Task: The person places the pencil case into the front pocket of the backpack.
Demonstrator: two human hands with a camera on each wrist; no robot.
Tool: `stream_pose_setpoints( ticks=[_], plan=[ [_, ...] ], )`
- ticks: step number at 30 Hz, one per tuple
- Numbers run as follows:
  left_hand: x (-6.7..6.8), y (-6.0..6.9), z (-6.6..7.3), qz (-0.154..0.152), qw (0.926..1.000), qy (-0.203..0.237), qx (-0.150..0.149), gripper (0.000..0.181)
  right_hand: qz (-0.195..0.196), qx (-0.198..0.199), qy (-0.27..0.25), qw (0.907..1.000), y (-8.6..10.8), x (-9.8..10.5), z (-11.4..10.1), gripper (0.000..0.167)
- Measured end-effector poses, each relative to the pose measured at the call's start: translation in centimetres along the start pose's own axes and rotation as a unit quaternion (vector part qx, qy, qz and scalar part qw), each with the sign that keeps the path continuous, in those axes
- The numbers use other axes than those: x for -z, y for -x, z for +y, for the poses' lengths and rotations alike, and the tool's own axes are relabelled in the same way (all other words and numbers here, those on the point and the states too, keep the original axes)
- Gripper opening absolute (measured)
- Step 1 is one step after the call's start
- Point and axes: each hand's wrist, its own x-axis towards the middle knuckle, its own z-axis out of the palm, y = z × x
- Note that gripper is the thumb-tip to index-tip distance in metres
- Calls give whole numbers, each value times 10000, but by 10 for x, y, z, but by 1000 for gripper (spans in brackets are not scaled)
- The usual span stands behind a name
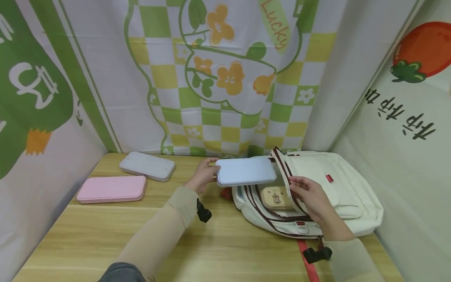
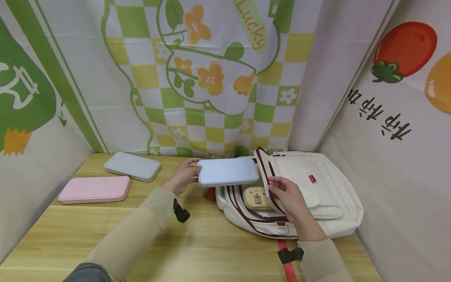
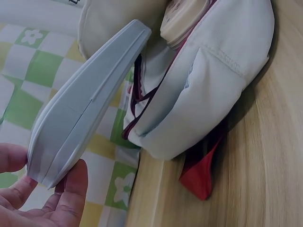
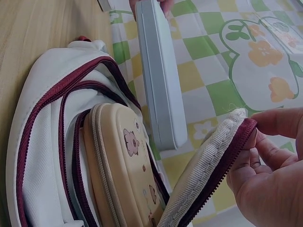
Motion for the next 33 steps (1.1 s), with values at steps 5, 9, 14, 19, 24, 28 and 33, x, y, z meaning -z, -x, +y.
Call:
stream_pose_setpoints(
  ticks=[5, 9, 14, 19, 24, 28, 33],
  plan=[
    [-14, -10, -4, -101, 9999, -27, 16, 39, -14, 18, 18, 10000, 0, 0, -1, 38],
    [-22, -13, -3, -100, 9999, -59, 31, 38, 14, 34, 41, 10000, -1, -1, -1, 37],
    [-32, -20, -9, -101, 9999, 15, 11, 37, 34, -4, 69, 10000, -2, -1, -1, 37],
    [-47, -25, -14, -101, 9999, -9, -52, 37, 93, -112, 60, 9999, -1, -1, 1, 36],
    [-62, -28, -11, -146, 9997, -192, -52, 38, 133, -68, 30, 9999, 0, -1, 2, 36],
    [-70, -32, -5, -155, 9989, -405, -167, 39, 95, 4, -33, 9999, 1, -1, 1, 35],
    [-77, -35, -1, -177, 9983, -535, -112, 39, 0, 114, -117, 9999, 2, -1, 0, 35]
  ],
)
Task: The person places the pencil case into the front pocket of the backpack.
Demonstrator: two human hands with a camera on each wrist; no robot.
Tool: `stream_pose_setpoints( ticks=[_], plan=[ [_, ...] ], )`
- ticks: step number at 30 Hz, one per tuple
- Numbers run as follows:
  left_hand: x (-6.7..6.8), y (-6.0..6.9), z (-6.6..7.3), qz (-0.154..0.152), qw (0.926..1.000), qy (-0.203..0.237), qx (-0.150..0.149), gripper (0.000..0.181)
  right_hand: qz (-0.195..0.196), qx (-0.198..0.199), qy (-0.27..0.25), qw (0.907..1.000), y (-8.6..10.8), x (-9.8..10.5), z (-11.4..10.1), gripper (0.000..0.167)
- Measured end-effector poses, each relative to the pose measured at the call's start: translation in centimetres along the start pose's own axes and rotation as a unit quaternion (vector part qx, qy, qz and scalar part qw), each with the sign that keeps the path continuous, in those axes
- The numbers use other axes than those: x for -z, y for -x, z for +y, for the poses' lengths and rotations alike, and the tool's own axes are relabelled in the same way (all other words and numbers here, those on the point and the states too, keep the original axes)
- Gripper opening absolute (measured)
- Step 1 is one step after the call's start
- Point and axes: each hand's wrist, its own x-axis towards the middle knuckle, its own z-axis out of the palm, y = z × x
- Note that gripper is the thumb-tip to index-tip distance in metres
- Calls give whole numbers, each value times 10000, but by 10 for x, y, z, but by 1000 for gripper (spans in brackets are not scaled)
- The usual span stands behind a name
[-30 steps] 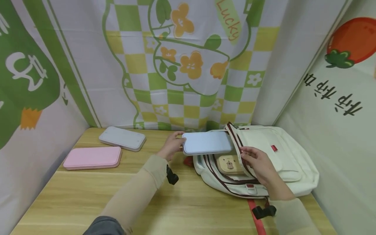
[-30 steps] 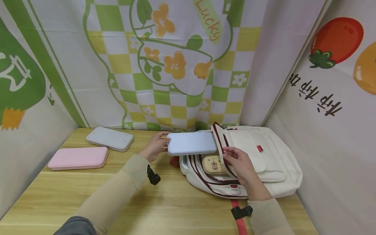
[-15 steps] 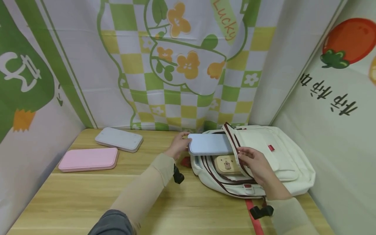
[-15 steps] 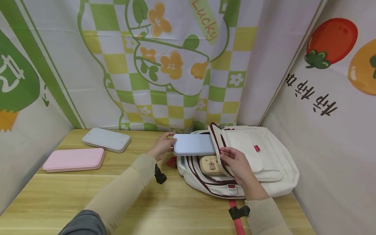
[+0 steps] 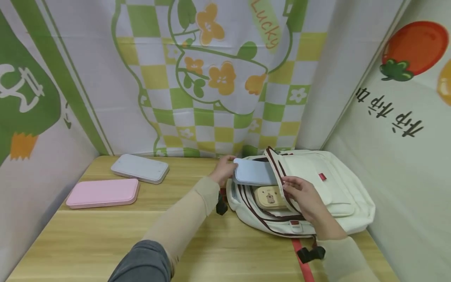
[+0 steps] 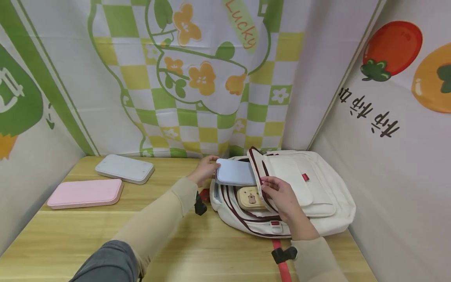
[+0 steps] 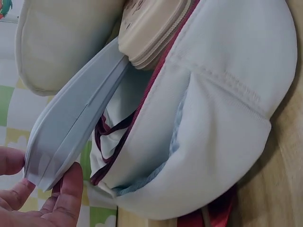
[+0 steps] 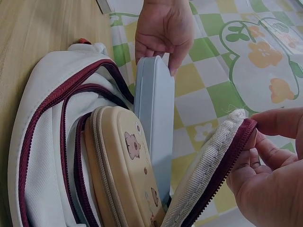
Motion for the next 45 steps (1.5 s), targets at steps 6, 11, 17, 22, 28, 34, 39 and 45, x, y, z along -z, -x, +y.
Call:
stream_pose_setpoints(
  ticks=[6, 11, 17, 22, 28, 34, 39, 45],
  plan=[
    [-2, 3, -4, 19, 9999, -12, 159, 41, -164, 156, -192, 9996, 3, -6, -1, 33],
    [2, 7, -6, -16, 9996, 64, 277, 42, -276, 72, -153, 9995, 7, -15, 0, 33],
    [6, 6, -10, -233, 9994, -11, 265, 43, -430, 99, -300, 9986, 11, -25, 0, 31],
    [5, 3, -14, -398, 9989, -153, 183, 44, -630, 126, -534, 9965, 13, -34, 1, 29],
    [1, 4, -15, -520, 9983, -104, 253, 43, -753, 18, -625, 9952, 15, -43, 0, 30],
    [-6, 6, -17, -649, 9972, -265, 248, 42, -812, -34, -716, 9941, 20, -50, -3, 29],
    [-11, 5, -20, -626, 9966, -441, 314, 42, -887, -19, -735, 9933, 21, -54, -4, 29],
    [-20, 4, -22, -468, 9970, -552, 279, 42, -852, -49, -825, 9929, 22, -56, -4, 28]
  ],
)
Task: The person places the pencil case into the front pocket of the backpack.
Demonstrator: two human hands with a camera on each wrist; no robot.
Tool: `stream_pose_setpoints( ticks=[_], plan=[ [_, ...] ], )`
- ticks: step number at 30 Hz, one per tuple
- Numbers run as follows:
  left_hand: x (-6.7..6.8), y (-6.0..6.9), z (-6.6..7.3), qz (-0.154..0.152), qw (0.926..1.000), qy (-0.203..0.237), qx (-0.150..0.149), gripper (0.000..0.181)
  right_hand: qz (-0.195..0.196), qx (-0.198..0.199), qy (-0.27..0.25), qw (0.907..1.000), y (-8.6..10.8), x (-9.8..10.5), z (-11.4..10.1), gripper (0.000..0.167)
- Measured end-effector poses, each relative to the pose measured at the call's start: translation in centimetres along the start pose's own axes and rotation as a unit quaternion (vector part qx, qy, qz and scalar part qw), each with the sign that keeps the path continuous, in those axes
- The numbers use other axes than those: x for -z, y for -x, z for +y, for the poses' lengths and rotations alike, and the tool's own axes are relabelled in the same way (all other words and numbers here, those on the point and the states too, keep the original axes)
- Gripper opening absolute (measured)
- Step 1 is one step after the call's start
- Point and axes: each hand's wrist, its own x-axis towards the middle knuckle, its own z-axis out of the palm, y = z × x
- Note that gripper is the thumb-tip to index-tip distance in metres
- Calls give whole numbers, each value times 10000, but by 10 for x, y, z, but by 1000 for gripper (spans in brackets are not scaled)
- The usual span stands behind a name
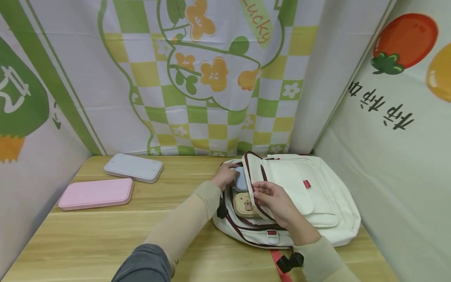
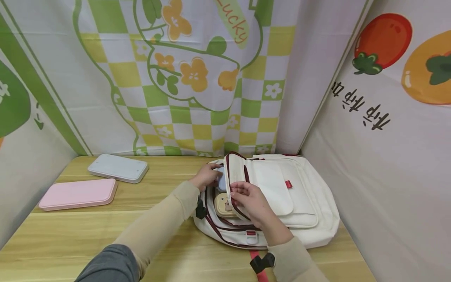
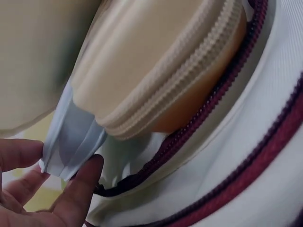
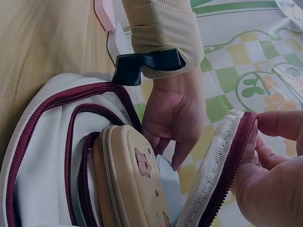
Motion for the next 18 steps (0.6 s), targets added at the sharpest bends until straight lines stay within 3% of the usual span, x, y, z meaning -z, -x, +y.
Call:
stream_pose_setpoints(
  ticks=[9, 12, 18],
  plan=[
    [-4, 1, 4, 284, 9977, -593, -183, 43, -43, 54, -25, 10000, 0, -2, 1, 28],
    [-3, 1, 3, 156, 9985, -509, -85, 42, -9, 41, 19, 10000, 1, -1, 1, 29],
    [6, 5, 1, -184, 9985, -469, -223, 43, 60, 28, 33, 10000, 2, 1, 1, 29]
  ],
)
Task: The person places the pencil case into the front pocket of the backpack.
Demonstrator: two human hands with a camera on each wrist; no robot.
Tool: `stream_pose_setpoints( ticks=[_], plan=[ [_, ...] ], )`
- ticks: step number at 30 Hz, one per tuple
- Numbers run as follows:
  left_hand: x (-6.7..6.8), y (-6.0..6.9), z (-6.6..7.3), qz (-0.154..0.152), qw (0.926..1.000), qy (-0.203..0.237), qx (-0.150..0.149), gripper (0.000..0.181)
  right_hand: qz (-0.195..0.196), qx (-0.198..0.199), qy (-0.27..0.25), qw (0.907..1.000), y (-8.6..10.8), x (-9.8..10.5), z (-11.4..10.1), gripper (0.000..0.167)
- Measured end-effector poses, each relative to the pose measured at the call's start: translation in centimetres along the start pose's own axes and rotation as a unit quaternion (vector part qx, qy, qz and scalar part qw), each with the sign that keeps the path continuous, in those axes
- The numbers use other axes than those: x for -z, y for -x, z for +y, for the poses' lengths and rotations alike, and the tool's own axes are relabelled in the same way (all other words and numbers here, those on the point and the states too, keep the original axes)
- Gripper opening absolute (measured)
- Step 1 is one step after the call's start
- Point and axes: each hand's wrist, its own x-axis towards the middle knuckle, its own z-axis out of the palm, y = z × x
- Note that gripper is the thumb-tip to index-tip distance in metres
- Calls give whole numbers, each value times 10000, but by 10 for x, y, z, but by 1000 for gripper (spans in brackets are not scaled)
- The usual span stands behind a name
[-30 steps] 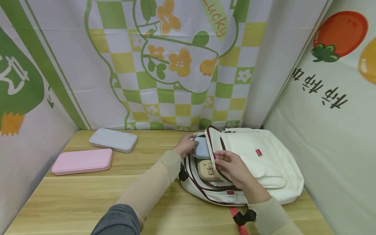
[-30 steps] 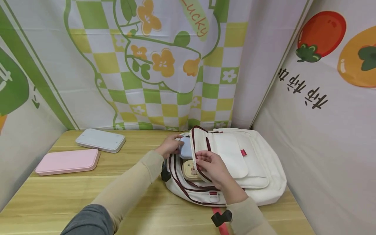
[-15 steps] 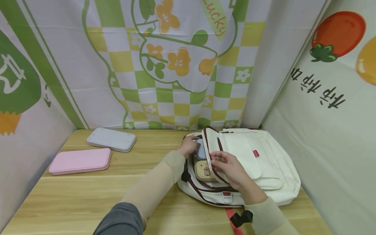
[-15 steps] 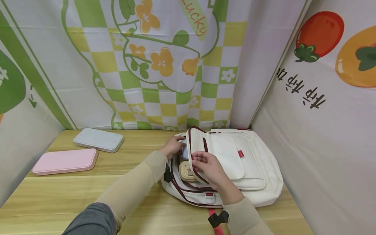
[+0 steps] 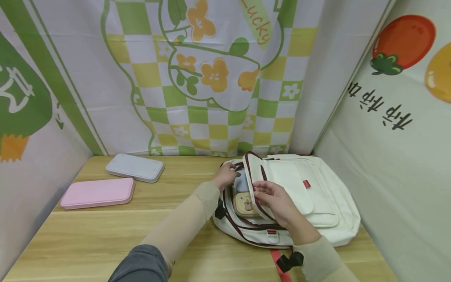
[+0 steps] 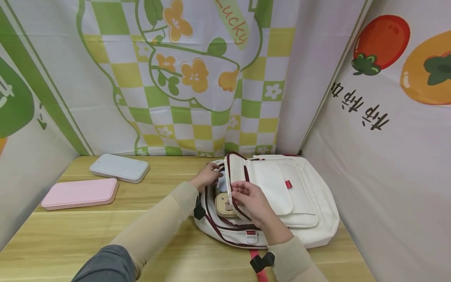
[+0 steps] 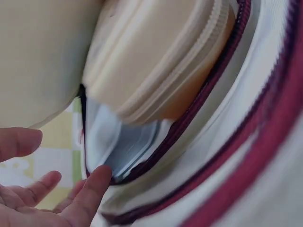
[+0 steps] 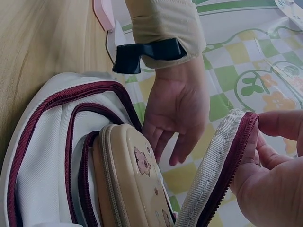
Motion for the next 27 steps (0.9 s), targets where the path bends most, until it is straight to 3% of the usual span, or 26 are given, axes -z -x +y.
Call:
stream_pose_setpoints(
  ticks=[10, 17, 27],
  plan=[
    [44, 29, 8, -263, 9979, 563, 196, 45, 153, -78, -62, 9998, 2, 0, 3, 29],
    [80, 48, 4, -9, 9953, 928, 270, 47, 181, -23, -30, 9998, 3, 2, 3, 29],
    [138, 79, -3, 271, 9932, 1109, 231, 52, 118, -16, 9, 9999, 1, 2, 0, 30]
  ],
)
